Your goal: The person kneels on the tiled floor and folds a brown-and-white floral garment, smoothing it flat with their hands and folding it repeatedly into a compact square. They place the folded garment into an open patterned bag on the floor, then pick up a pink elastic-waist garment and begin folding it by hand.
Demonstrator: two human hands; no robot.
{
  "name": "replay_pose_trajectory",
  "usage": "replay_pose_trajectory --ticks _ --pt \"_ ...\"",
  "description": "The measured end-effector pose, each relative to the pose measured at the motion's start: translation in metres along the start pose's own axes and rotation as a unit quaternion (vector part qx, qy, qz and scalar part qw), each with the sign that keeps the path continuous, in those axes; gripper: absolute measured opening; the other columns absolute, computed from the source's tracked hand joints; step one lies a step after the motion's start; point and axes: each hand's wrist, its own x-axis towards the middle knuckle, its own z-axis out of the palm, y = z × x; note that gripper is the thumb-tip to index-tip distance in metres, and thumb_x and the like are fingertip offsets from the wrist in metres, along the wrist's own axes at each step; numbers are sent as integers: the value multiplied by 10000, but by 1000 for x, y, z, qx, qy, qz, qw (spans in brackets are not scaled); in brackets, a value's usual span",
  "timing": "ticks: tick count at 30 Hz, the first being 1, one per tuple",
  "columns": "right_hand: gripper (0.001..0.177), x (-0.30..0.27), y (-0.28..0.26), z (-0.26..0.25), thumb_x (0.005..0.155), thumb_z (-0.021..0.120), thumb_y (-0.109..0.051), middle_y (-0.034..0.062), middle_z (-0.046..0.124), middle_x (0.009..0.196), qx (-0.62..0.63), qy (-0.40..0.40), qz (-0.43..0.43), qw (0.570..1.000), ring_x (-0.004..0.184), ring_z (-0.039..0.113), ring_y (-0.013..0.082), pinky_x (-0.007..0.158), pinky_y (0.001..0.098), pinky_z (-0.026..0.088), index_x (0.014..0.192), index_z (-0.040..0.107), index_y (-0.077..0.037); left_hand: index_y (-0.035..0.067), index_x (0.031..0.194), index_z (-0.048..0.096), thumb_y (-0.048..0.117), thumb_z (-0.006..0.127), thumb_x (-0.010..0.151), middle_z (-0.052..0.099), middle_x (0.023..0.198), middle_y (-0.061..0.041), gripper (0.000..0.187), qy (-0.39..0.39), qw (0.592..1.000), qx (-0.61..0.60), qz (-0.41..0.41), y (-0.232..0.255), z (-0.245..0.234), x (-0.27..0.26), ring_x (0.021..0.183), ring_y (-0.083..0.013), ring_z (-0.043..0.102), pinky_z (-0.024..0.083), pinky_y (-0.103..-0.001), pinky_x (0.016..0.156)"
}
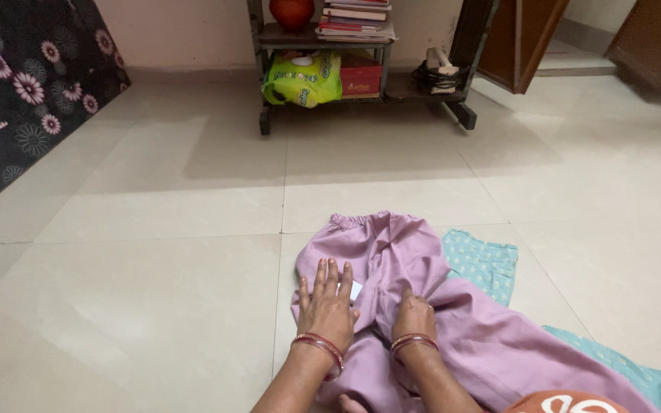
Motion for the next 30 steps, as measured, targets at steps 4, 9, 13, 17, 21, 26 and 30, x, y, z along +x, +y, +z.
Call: replay_pose_trajectory --ticks 4,9,13,17,21,26,30 --pt "317 6 -20 -12 752 607 46 237 707 862 67 64 -64 994 900 687 444 829 531 538 1057 667 -20 125 1599 144 322 737 884 98 1681 -152 950 -37 999 2 -6 4 -10 -4 1573 -285 -10 -9 -533 1256" --pt "330 2 -84 -60 795 655 25 228 729 821 206 66 -67 974 811 726 380 751 471 569 1105 723 -65 124 1613 104 325 809 826 69 1688 -163 1075 -57 998 11 -2 4 -7 -5 1572 -311 -33 -21 -548 1248" --pt "315 -12 -133 -106 817 711 -27 149 765 797 323 18 -122 938 719 763 245 679 355 604 1129 719 -71 201 1601 118 358 791 837 33 1688 -173 1030 -40 999 -6 -15 -2 -2 0 1551 -377 -71 -32 -569 1223" --pt "428 -26 -162 -141 772 669 39 91 774 817 380 -23 -188 906 678 757 193 668 314 613 1187 700 -61 272 1627 161 506 704 849 137 1704 -76 977 -21 998 -58 -15 -8 2 10 1529 -377 -38 -31 -600 1201" --pt "477 -32 -167 -153 776 670 30 118 746 938 362 -28 -221 905 803 733 218 767 326 600 1244 670 -60 269 1517 403 474 601 923 290 1640 -22 659 73 993 -98 -6 -27 14 20 1564 -307 90 9 -558 1256" --pt "617 -30 -154 -130 787 669 23 207 586 1303 261 35 -310 913 1202 576 372 1041 442 475 1390 543 -20 146 1470 535 227 473 1030 425 1627 -49 452 202 950 -237 -29 -65 19 35 1579 -272 233 107 -516 1262" --pt "856 -33 -152 -99 652 714 -53 267 477 1396 159 64 -329 929 1342 435 451 1115 534 356 1459 437 13 81 1147 751 61 569 866 486 1583 -62 335 175 952 -249 -30 -83 -8 30 1529 -285 316 238 -438 1252"
